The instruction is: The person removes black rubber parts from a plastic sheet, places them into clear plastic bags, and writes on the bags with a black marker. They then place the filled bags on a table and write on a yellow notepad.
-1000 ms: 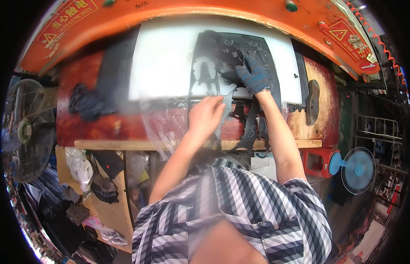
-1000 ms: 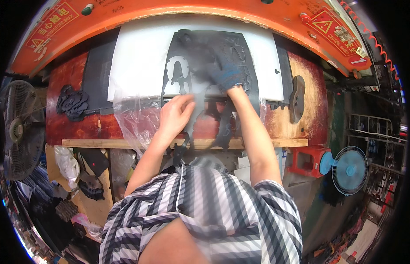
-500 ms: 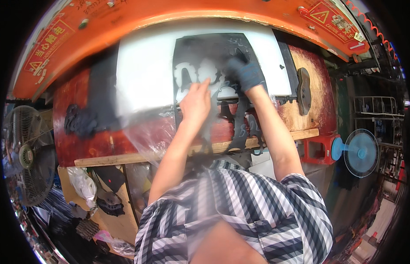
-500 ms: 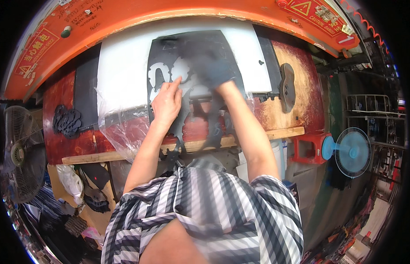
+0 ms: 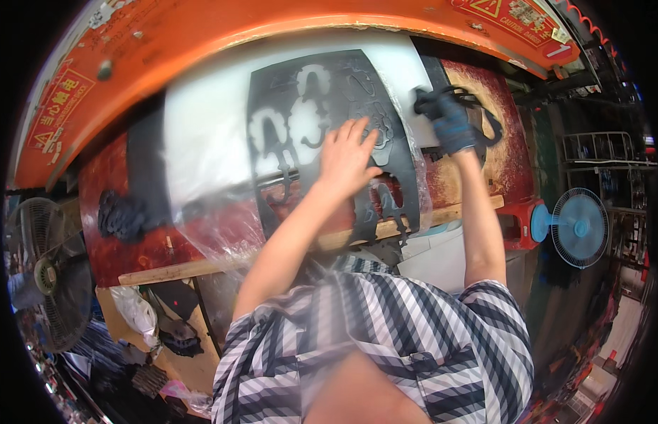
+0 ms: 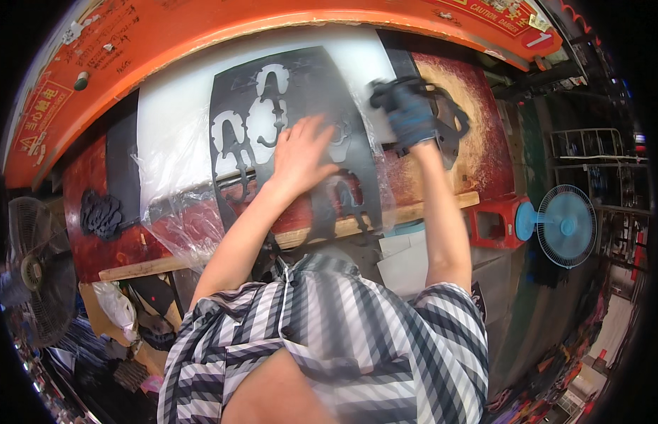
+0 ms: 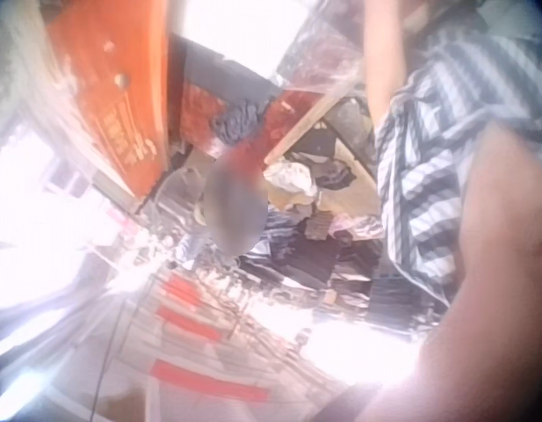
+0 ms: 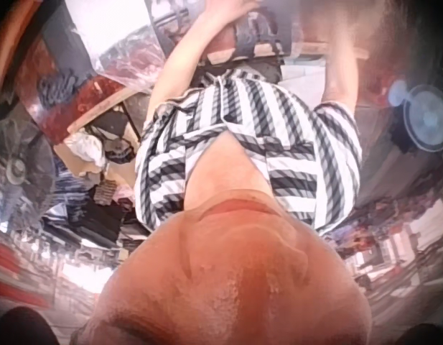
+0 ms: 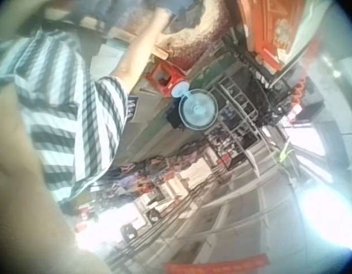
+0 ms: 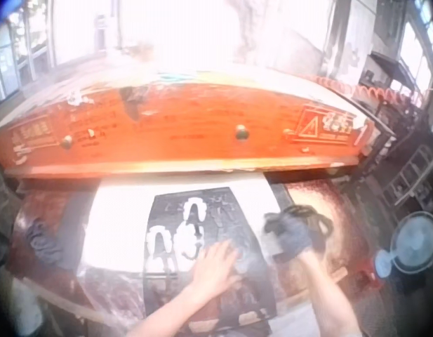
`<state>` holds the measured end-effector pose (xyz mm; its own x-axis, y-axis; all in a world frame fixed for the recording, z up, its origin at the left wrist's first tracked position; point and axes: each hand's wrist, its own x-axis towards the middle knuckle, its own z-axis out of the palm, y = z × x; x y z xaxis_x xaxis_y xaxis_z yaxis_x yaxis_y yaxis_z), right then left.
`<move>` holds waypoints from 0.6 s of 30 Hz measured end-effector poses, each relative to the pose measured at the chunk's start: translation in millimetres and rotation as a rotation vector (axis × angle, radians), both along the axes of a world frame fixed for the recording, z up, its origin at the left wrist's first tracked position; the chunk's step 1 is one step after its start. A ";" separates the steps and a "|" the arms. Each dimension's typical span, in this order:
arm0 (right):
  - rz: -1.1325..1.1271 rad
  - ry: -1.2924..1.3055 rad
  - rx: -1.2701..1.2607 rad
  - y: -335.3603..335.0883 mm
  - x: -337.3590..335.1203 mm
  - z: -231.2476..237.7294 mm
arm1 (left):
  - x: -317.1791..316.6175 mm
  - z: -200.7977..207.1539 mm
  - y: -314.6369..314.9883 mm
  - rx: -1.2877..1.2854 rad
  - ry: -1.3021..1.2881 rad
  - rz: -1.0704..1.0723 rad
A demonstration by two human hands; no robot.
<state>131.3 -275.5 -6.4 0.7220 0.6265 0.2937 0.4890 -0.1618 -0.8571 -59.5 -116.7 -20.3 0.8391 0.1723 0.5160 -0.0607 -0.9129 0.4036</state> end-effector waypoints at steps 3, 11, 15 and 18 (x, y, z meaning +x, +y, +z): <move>0.022 -0.709 -0.457 10.5 -39.3 -25.4 | 11.5 -17.0 7.6 0.083 0.028 0.010; 0.270 -0.613 -0.260 15.6 -72.2 6.4 | 8.5 -38.6 13.0 -0.019 -0.086 0.088; 0.142 -0.649 -0.372 35.3 -72.7 -1.9 | 4.0 -28.9 16.3 -0.131 -0.071 0.117; 0.158 0.046 -0.081 29.5 -66.3 15.5 | 3.4 -23.2 16.8 -0.209 -0.088 0.105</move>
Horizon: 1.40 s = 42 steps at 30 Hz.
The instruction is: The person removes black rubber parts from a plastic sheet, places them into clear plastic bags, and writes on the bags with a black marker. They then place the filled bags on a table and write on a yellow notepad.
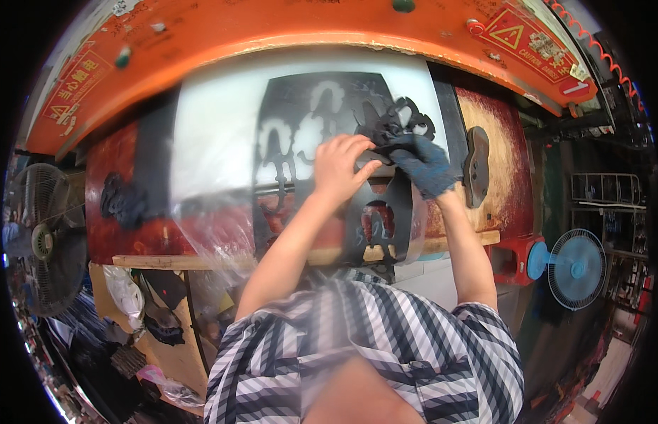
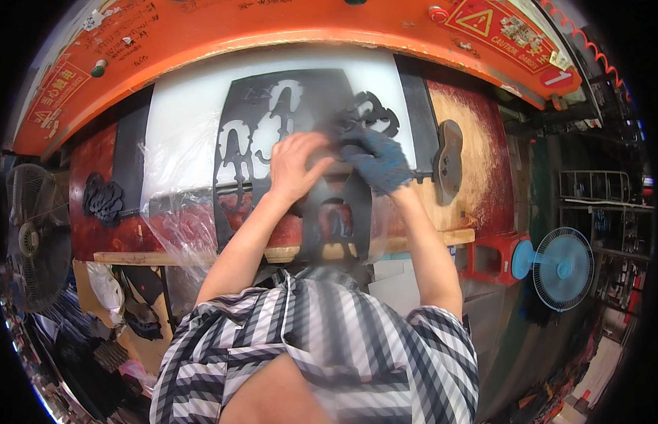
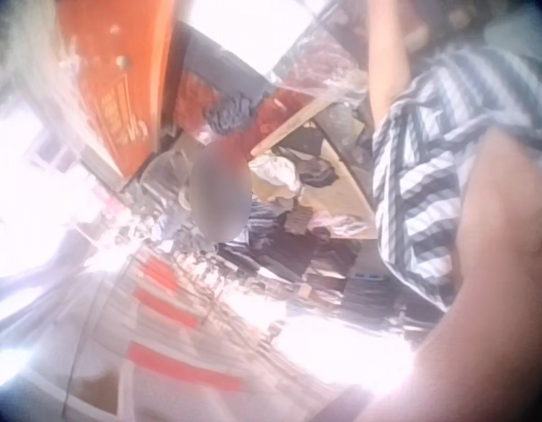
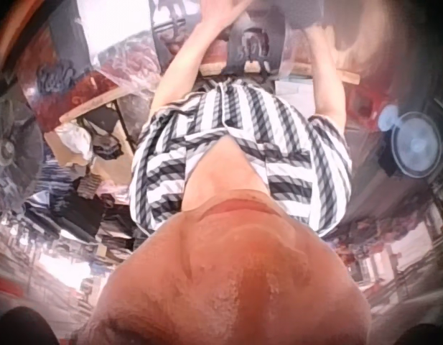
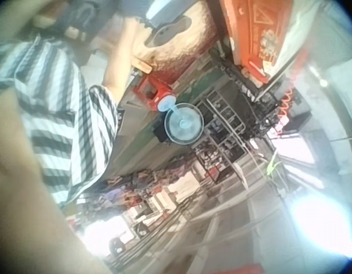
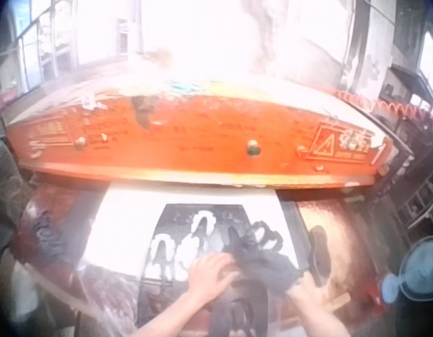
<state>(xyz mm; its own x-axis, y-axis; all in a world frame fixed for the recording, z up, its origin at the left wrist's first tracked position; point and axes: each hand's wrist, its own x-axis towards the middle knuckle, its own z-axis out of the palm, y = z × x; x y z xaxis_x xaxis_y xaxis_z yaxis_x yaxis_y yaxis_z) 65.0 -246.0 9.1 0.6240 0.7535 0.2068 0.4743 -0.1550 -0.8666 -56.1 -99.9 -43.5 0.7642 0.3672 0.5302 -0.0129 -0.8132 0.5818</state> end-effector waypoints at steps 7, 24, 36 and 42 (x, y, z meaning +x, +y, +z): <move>-0.329 0.425 0.669 -82.8 62.7 124.0 | -1.4 -1.0 -5.6 0.083 0.121 0.029; 0.363 -0.054 -0.196 141.5 -164.2 195.5 | -245.7 9.3 42.0 -0.195 -0.275 -0.088; 1.085 -0.052 0.046 558.1 -457.3 99.0 | -511.4 -72.9 195.3 -0.166 0.063 0.575; 1.081 -1.063 -0.209 553.8 -500.7 -22.3 | -522.8 -73.0 186.8 -0.084 -0.146 0.547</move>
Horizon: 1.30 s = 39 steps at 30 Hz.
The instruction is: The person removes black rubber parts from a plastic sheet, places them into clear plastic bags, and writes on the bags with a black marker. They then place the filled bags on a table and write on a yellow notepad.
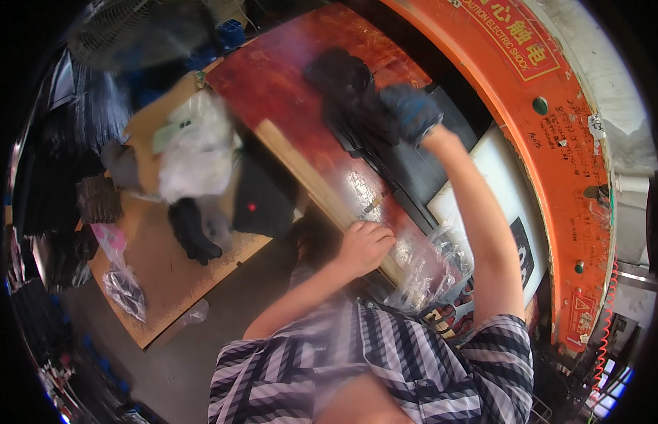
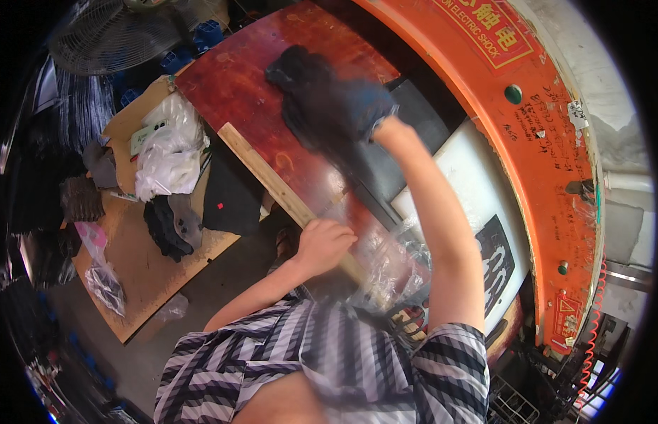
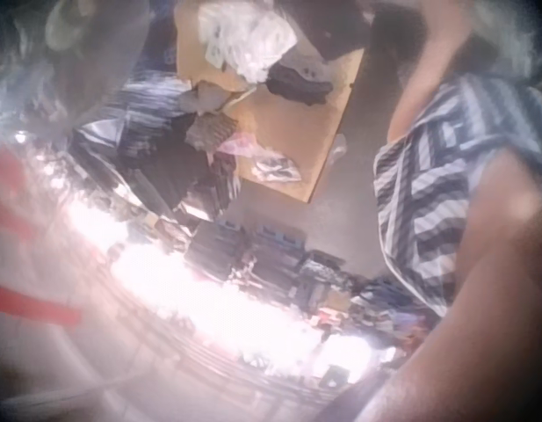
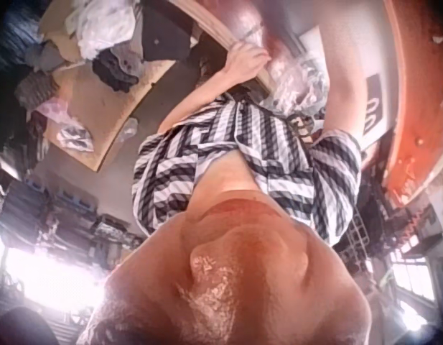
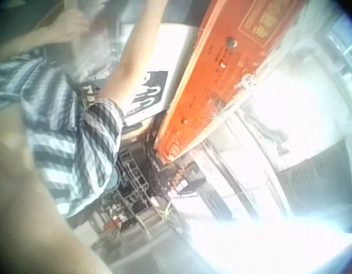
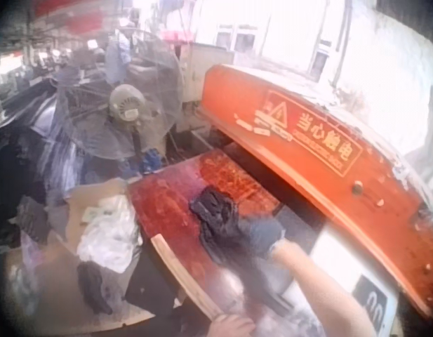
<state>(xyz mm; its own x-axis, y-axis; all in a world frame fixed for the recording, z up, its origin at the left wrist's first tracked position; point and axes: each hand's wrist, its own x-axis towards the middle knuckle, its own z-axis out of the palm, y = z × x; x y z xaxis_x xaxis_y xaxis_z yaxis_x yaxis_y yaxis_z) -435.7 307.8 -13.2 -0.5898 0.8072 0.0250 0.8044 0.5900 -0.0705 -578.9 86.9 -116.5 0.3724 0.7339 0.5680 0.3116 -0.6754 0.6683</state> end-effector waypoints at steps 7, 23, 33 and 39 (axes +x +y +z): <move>-0.156 0.060 -0.171 -79.7 -3.5 -30.0 | -17.6 8.1 -21.0 -0.086 0.117 -0.024; -0.862 0.558 -0.467 -47.8 -45.0 -20.3 | -34.9 26.3 -34.0 -0.037 0.173 -0.040; -0.264 0.836 -0.171 -21.9 -125.4 6.8 | -43.1 23.8 -31.3 -0.035 0.182 -0.083; -0.059 0.701 0.149 -68.5 -97.0 24.1 | -39.5 23.3 -33.5 -0.023 0.333 -0.059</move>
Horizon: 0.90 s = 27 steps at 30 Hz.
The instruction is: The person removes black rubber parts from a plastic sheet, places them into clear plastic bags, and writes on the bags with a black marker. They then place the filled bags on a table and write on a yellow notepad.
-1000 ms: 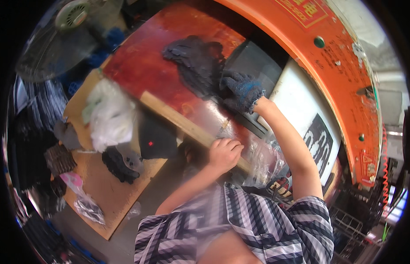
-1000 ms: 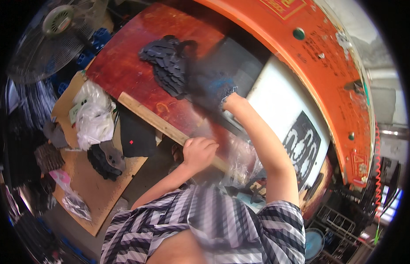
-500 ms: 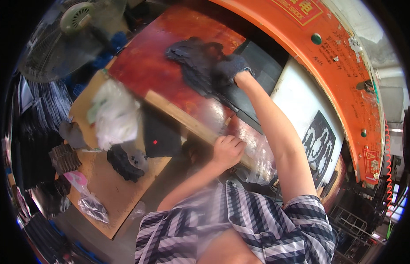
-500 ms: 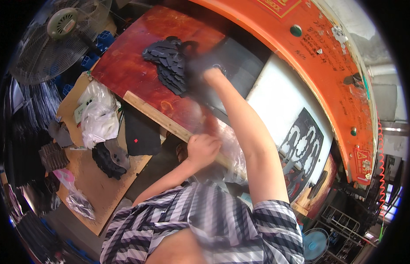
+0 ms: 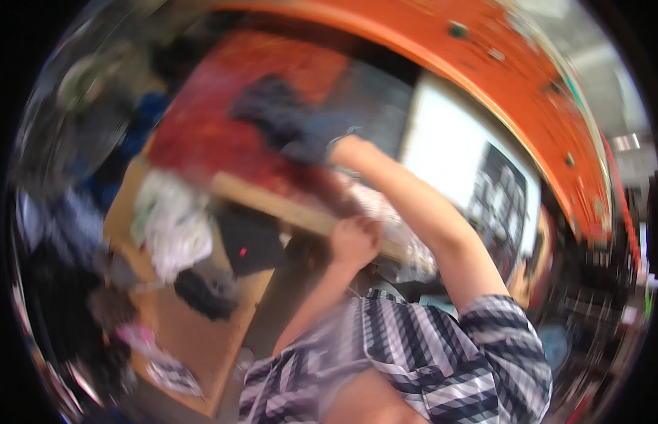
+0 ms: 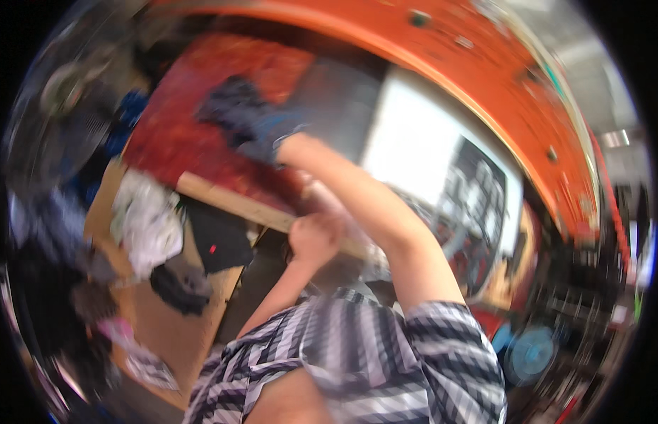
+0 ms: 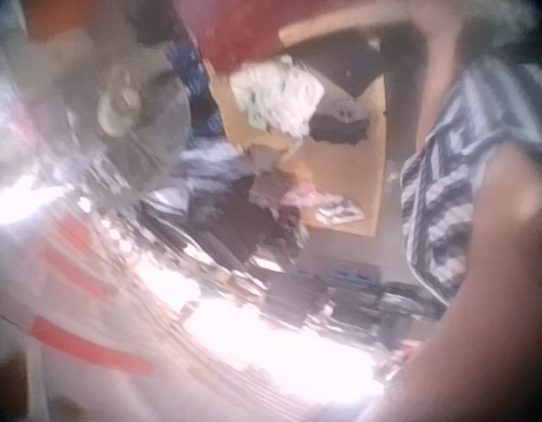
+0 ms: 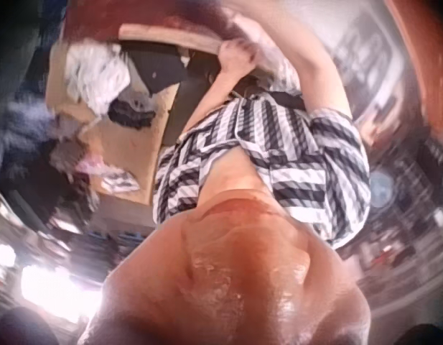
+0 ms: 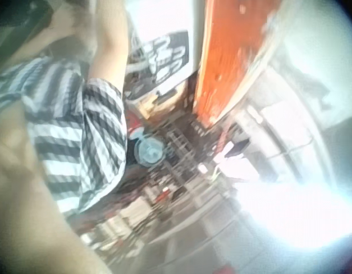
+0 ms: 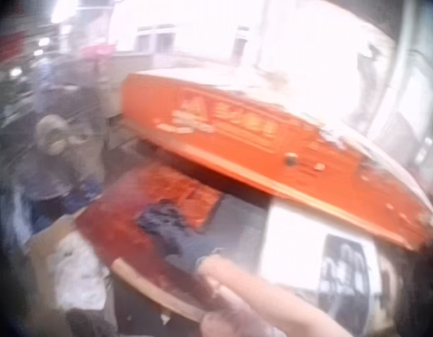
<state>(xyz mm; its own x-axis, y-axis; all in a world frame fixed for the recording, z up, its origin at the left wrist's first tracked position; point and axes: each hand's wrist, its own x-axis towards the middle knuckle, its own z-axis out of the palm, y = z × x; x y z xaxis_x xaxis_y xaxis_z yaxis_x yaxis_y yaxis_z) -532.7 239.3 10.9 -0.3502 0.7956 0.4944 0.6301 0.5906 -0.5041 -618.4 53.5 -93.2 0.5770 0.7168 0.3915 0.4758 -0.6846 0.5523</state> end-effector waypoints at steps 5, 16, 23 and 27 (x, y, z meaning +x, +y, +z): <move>-0.599 -0.162 -0.481 -127.2 73.7 18.2 | 4.1 -1.2 0.5 0.136 -0.032 -0.003; -2.018 -0.194 -0.784 -509.6 297.4 6.4 | 44.2 6.1 -29.9 0.022 -0.012 -0.033; -1.590 1.351 -0.289 -565.6 353.9 -49.9 | 169.1 23.0 -140.6 -0.207 0.062 -0.415; -1.547 1.638 -0.070 -626.9 380.8 -30.6 | 257.9 62.6 -170.9 -0.295 0.043 -0.541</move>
<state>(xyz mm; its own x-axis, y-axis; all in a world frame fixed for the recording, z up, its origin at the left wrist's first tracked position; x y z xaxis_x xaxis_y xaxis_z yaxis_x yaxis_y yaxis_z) -152.0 -387.5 -19.7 0.9104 -0.0076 -0.4137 -0.4061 0.1754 -0.8968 -360.5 -117.4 -30.6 0.9002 0.3921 0.1896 0.1297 -0.6569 0.7428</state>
